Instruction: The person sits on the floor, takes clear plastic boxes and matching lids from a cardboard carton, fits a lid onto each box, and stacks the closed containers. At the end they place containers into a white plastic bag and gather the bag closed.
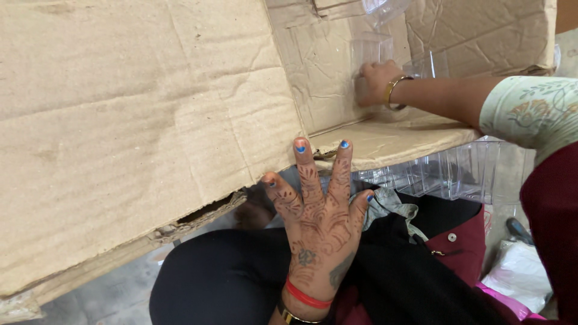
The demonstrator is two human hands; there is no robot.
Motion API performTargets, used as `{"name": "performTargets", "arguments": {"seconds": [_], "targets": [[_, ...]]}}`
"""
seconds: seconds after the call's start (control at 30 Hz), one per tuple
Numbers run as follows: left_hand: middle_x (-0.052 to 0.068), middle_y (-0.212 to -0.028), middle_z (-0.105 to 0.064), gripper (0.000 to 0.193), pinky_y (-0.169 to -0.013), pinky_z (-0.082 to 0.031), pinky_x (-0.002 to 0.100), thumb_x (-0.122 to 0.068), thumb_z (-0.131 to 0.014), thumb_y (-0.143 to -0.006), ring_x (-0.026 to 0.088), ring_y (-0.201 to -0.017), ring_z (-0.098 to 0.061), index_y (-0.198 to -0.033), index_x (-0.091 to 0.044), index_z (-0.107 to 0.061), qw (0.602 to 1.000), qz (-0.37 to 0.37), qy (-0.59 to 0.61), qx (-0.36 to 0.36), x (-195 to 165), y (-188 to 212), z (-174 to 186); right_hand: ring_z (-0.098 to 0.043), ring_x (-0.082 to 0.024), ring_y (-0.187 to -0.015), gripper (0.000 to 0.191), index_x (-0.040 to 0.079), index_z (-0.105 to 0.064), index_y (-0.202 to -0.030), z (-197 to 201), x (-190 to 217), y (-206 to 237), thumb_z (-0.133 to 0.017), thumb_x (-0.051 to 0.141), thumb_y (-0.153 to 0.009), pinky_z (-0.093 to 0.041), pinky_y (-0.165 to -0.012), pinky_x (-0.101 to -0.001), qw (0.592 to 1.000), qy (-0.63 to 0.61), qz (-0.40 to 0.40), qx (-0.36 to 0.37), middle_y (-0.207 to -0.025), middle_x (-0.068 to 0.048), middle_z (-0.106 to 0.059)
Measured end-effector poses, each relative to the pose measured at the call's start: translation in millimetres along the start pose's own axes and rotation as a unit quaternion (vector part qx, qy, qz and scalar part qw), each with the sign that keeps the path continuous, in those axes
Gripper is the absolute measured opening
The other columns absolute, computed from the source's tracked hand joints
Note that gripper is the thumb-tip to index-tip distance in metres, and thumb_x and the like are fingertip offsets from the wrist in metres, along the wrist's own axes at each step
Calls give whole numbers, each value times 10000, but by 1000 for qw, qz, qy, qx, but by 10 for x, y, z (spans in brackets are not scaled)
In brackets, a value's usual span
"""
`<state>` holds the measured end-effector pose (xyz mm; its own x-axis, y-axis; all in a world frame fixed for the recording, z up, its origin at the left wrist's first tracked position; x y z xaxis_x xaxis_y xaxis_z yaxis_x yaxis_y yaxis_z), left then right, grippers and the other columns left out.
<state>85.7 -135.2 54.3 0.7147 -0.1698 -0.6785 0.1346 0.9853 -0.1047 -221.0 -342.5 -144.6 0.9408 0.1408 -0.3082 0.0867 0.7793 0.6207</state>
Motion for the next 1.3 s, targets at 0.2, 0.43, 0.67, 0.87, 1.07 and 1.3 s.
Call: {"name": "performTargets", "arguments": {"seconds": [0.2,0.43,0.67,0.87,1.07,1.3], "targets": [[208,-1707,-63,697,-1221,-61,733,-527,-624,-1011,540,-1511,163,-1610,-251,-397,1000,1,10,3,3,9,28,-662,-423,-1181,405,159,-645,-1321,177,-158,-169,-630,303,-943,-531,-986,-528,993,-102,-6,-67,-1273,-177,-719],[185,-1712,-62,682,-1213,-58,730,-512,-618,-1018,543,-1516,148,-1609,-261,-389,1000,3,15,9,18,16,32,-629,-372,-1202,933,85,-437,-1361,349,298,217,-880,563,-693,-539,-949,-486,998,34,46,18,-1214,-208,-689],[191,-1710,-62,692,-1203,-54,742,-506,-610,-1009,554,-1514,130,-1609,-249,-383,999,7,27,22,10,37,53,-493,-345,-1339,1056,241,-351,-1506,433,502,464,-902,494,-642,-484,-1067,-459,966,106,229,58,-1541,-149,-408],[186,-1711,-59,682,-1201,-44,746,-506,-595,-1014,550,-1516,132,-1608,-247,-384,1000,-1,25,17,-2,36,81,-340,-372,-1456,968,324,-389,-1499,196,431,499,-903,464,-691,-511,-1042,-457,922,285,248,83,-1671,-127,-132],[193,-1714,-66,673,-1216,-42,728,-494,-586,-1015,546,-1523,126,-1606,-236,-392,1000,-10,25,15,-13,68,133,-521,-353,-1257,550,164,-608,-1298,368,382,302,-774,284,-788,-520,-997,-439,938,230,250,-62,-1402,-133,-519],[221,-1689,-129,636,-1242,-75,670,-440,-649,-994,545,-1535,53,-1548,-177,-481,994,-24,67,-80,-205,97,385,-670,-304,-850,182,93,-676,-895,1625,-53,1171,-593,-68,-877,-535,-747,-419,863,-98,283,-407,-914,-109,-693]]}}
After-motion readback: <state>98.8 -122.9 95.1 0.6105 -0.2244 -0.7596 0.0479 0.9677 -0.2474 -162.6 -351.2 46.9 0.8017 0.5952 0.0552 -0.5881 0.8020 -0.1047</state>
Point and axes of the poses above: each hand's wrist, its own y-axis away from the middle knuckle, its own z-axis out of the back of the hand, x = y × z, the point moved 7 cm from there along -y, towards the middle knuckle
